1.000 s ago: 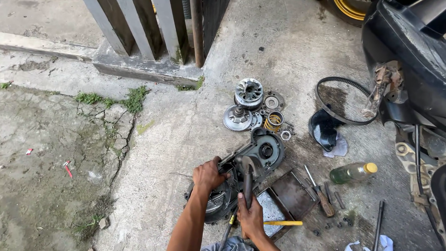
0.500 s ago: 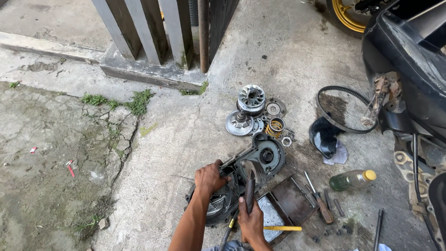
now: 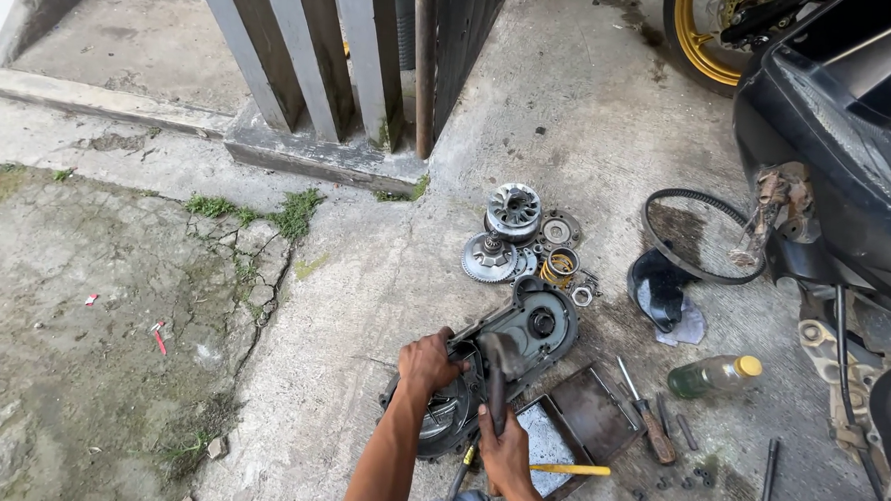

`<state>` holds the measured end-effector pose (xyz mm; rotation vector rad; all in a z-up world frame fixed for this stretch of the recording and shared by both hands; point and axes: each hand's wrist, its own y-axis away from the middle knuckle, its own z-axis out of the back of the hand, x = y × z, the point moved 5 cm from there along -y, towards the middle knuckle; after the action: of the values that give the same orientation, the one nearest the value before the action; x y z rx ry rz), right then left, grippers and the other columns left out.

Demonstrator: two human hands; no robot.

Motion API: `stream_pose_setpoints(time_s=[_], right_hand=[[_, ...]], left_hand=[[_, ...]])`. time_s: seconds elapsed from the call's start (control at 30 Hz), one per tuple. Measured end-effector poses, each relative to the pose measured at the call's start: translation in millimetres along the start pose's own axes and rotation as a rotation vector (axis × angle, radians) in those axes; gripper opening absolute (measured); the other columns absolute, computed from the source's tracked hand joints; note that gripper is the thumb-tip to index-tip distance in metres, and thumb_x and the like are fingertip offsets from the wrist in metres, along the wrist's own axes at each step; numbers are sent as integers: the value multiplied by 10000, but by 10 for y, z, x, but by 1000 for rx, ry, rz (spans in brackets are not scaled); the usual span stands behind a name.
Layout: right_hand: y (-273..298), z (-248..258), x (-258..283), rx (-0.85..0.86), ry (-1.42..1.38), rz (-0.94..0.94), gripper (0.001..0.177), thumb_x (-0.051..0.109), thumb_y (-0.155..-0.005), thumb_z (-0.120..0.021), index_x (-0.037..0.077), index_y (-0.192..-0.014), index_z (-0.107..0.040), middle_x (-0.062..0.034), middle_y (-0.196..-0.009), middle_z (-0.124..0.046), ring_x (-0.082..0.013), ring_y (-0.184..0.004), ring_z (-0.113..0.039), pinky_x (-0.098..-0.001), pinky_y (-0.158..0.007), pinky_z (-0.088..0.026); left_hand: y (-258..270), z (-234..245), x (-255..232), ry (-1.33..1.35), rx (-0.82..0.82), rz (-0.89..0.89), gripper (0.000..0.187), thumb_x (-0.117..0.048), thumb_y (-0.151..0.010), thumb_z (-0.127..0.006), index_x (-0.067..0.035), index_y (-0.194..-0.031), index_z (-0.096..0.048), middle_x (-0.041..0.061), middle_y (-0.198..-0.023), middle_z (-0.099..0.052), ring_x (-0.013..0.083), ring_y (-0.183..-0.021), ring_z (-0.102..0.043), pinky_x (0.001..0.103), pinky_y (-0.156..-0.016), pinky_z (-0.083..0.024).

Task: The person is sitting on the ground repairing a motorcycle engine casing. They use a screwdriver to pry at internal components and a hammer to tap parts into place. Various disassembled engine parts, including gears and a clutch assembly, are laid out on the concrete floor nearby.

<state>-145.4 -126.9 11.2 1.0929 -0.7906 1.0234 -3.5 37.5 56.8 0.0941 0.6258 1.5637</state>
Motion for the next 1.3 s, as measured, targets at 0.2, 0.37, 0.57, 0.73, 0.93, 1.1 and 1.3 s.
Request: stream_pose_setpoints(time_s=[0.2, 0.37, 0.57, 0.73, 0.93, 1.1, 1.3], right_hand=[[62, 43, 97, -47, -42, 14, 336, 367, -970, -610, 34, -984, -660, -4, -475, -539, -135, -349, -509, -305, -343, -380], [96, 44, 225, -15, -71, -42, 307, 338, -977, -622, 32, -979, -657, -18, -491, -533, -140, -372, -513, -308, -366, -396], [26, -11, 10, -10, -264, -77, 347, 313, -970, -628, -27, -1035, -638, -28, -516, -515, -146, -363, -500, -291, -316, -429], [84, 82, 177, -40, -216, -61, 273, 277, -981, -642, 7, -945, -626, -15, -500, -489, -145, -369, -495, -305, -345, -401], [79, 57, 99, -4, -157, -80, 341, 316, -972, -634, -8, -1071, -670, -14, -470, -510, -142, -344, -475, -301, -339, -369], [18, 26, -12, 24, -147, -59, 363, 308, -976, -622, -9, -1153, -638, -7, -494, -496, -138, -350, -483, -291, -318, -388], [142, 113, 205, -24, -61, -110, 402, 360, -966, -618, 13, -1162, -668, -23, -490, -503, -143, -369, -490, -317, -370, -360]], left_hand=[[56, 57, -15, -1, -10, 2, 669, -597, -776, -799, -201, -1272, -586, 25, -814, -756, 221, -739, -718, 388, -733, -548], [78, 78, -18, 17, -17, -4, 646, -569, -789, -815, -198, -1270, -595, 40, -870, -767, 242, -806, -734, 410, -786, -555], [22, 14, 8, 23, -28, -13, 664, -562, -772, -823, -198, -1282, -602, 30, -840, -764, 223, -762, -726, 392, -754, -555], [65, 59, -20, 29, -20, -16, 691, -561, -776, -826, -184, -1304, -588, 40, -840, -763, 237, -778, -729, 405, -772, -557], [90, 101, -30, 34, -18, 2, 701, -571, -779, -813, -223, -1340, -576, 33, -882, -766, 223, -785, -724, 400, -766, -550], [88, 102, -26, 16, -1, 6, 662, -572, -791, -809, -201, -1294, -589, 35, -867, -760, 234, -782, -724, 398, -758, -553], [116, 129, -24, 1, -1, -9, 677, -561, -807, -812, -213, -1333, -567, 44, -912, -761, 243, -842, -727, 401, -805, -554]])
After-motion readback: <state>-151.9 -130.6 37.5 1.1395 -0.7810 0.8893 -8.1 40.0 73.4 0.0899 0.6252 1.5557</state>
